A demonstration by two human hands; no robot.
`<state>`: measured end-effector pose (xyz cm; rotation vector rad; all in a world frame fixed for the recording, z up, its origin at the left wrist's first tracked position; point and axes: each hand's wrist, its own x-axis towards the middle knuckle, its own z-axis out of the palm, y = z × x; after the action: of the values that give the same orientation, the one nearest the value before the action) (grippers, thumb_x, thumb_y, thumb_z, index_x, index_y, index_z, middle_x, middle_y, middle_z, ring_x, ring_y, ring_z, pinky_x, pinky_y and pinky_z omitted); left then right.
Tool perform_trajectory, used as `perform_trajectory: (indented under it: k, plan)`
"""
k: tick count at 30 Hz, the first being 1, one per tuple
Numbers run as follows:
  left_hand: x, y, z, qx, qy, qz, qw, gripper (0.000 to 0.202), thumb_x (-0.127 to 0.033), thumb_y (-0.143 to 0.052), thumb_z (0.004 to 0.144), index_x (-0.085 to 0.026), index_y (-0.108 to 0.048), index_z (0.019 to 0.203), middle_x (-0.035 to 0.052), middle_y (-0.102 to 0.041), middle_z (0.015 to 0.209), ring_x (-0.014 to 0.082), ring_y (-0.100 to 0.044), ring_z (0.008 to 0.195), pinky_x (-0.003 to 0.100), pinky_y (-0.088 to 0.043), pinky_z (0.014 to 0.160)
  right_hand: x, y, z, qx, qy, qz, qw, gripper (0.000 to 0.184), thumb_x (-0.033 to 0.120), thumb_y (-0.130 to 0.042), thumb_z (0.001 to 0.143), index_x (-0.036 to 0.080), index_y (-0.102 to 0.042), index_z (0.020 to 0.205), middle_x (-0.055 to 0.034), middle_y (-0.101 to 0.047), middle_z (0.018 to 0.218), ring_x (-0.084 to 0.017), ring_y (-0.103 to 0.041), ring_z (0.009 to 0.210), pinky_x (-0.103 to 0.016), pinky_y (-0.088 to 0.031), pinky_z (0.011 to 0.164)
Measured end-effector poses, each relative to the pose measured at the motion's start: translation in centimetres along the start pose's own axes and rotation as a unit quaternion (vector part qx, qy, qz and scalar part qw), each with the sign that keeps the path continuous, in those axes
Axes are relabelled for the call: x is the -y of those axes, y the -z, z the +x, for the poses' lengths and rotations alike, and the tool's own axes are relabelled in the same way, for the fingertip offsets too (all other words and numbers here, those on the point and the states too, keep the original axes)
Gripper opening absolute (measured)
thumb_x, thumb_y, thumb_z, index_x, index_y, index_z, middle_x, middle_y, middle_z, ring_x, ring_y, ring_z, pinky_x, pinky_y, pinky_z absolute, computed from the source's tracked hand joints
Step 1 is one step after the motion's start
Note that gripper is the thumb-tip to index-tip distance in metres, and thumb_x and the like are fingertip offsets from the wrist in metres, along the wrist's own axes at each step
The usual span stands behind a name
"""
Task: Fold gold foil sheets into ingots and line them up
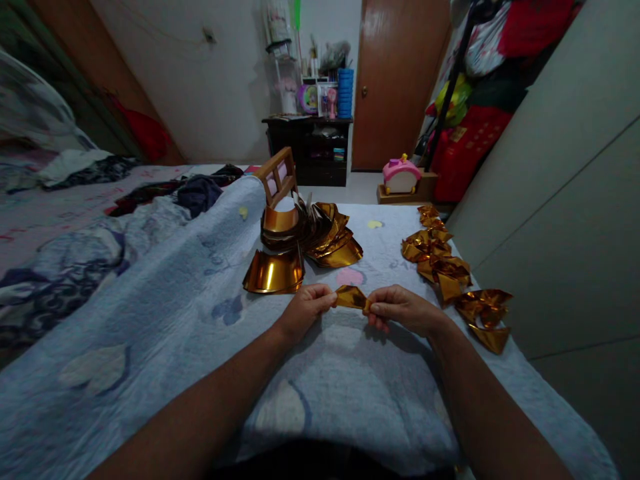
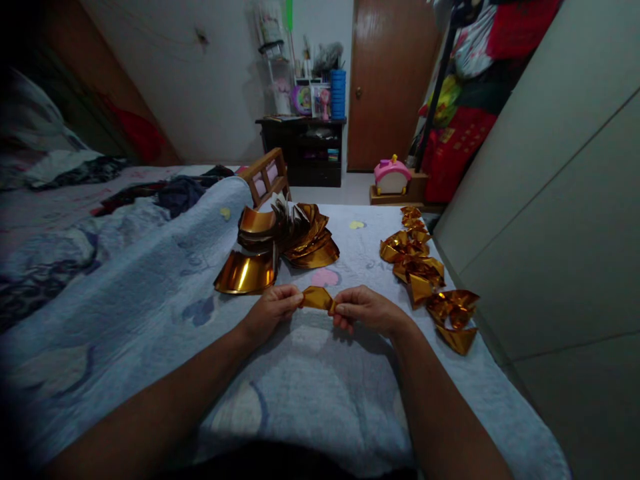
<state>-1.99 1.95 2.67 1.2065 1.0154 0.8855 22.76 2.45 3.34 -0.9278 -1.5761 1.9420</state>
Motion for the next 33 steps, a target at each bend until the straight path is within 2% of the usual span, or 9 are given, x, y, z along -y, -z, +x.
perform_trajectory:
  k: [5, 9, 13, 20, 22, 25, 27, 30, 33]
  plan:
    - [0.0, 0.1, 0.0, -0.005, -0.004, 0.002, 1.000, 0.033, -0.045, -0.069, 0.075, -0.017, -0.057, 0.064, -0.0081, -0.036, 0.048, 0.0070, -0.025, 0.046, 0.025, -0.016, 0.049, 0.2, 0.0, -0.5, 0.000, -0.013, 0.033, 0.999, 0.037, 0.046, -0.079, 0.078, 0.014, -0.068, 0.091, -0.0040, -0.069, 0.081, -0.010, -0.061, 0.062, -0.021, -0.049, 0.054]
    - [-0.1, 0.1, -0.1, -0.003, -0.020, 0.029, 0.999, 0.034, -0.047, -0.069, 0.076, -0.016, -0.057, 0.064, -0.0073, -0.038, 0.051, 0.0074, -0.028, 0.049, 0.024, -0.020, 0.051, 0.8, -1.2, -0.2, -0.047, -0.006, 0.034, 0.998, 0.056, 0.050, -0.079, 0.074, 0.017, -0.062, 0.116, -0.0050, -0.070, 0.092, -0.012, -0.062, 0.065, -0.022, -0.047, 0.051]
    - [-0.3, -0.2, -0.1, 0.013, -0.035, 0.056, 0.998, 0.039, -0.049, -0.071, 0.075, -0.016, -0.055, 0.061, -0.0063, -0.042, 0.055, 0.0076, -0.032, 0.052, 0.024, -0.023, 0.052, 0.6, -2.3, 0.9, -0.092, -0.004, -0.057, 0.994, 0.040, 0.053, -0.072, 0.079, 0.017, -0.058, 0.076, 0.0042, -0.053, 0.061, -0.006, -0.042, 0.047, -0.020, -0.030, 0.044]
    - [-0.2, -0.1, -0.1, 0.024, -0.019, 0.032, 0.999, 0.051, -0.060, -0.061, 0.085, -0.016, -0.056, 0.060, -0.0035, -0.046, 0.051, 0.0076, -0.034, 0.048, 0.023, -0.025, 0.049, 0.5, -1.6, 0.8, -0.123, 0.001, -0.042, 0.992, 0.044, 0.057, -0.074, 0.074, 0.018, -0.057, 0.074, 0.0060, -0.048, 0.058, -0.006, -0.035, 0.046, -0.022, -0.023, 0.044]
    - [0.0, 0.0, -0.2, 0.004, -0.029, 0.019, 0.999, 0.051, -0.062, -0.055, 0.089, -0.015, -0.062, 0.069, -0.0024, -0.051, 0.055, 0.0077, -0.037, 0.049, 0.022, -0.028, 0.049, 0.5, -1.5, 0.7, -0.138, -0.003, -0.016, 0.990, 0.046, 0.059, -0.076, 0.071, 0.018, -0.055, 0.074, 0.0067, -0.048, 0.057, -0.005, -0.034, 0.045, -0.022, -0.022, 0.043]
    - [0.4, 0.0, -0.4, -0.010, -0.085, 0.021, 0.996, 0.042, -0.053, -0.065, 0.087, -0.018, -0.066, 0.110, 0.0001, -0.063, 0.079, 0.0088, -0.049, 0.058, 0.021, -0.039, 0.054, 0.5, -1.7, 0.9, -0.145, -0.010, 0.011, 0.989, 0.048, 0.060, -0.078, 0.068, 0.018, -0.054, 0.073, 0.0068, -0.048, 0.056, -0.004, -0.033, 0.044, -0.021, -0.020, 0.042]
    - [0.5, -0.1, -0.6, -0.002, -0.140, 0.062, 0.988, 0.055, -0.040, -0.076, 0.079, -0.023, -0.059, 0.129, 0.0026, -0.065, 0.099, 0.0110, -0.058, 0.072, 0.022, -0.048, 0.064, 0.4, -1.9, 1.1, -0.137, -0.012, 0.023, 0.990, 0.047, 0.058, -0.079, 0.068, 0.018, -0.055, 0.074, 0.0067, -0.049, 0.056, -0.004, -0.034, 0.043, -0.021, -0.021, 0.041]
    - [0.2, -0.3, -0.9, 0.002, -0.191, 0.159, 0.969, 0.043, -0.026, -0.074, 0.081, -0.022, -0.065, 0.123, 0.0063, -0.068, 0.110, 0.0159, -0.065, 0.089, 0.028, -0.053, 0.081, 0.3, -2.2, 1.2, -0.131, -0.009, 0.047, 0.990, 0.046, 0.052, -0.081, 0.068, 0.018, -0.060, 0.090, 0.0079, -0.050, 0.057, -0.005, -0.034, 0.042, -0.020, -0.022, 0.041]
    - [0.0, -0.3, -0.9, 0.002, -0.203, 0.202, 0.958, 0.027, -0.025, -0.068, 0.086, -0.018, -0.071, 0.112, 0.0087, -0.073, 0.109, 0.0202, -0.069, 0.097, 0.032, -0.055, 0.088, 0.4, -2.3, 1.1, -0.133, -0.006, 0.071, 0.989, 0.057, 0.048, -0.081, 0.069, 0.020, -0.056, 0.112, 0.0099, -0.051, 0.058, -0.005, -0.036, 0.042, -0.019, -0.022, 0.041]
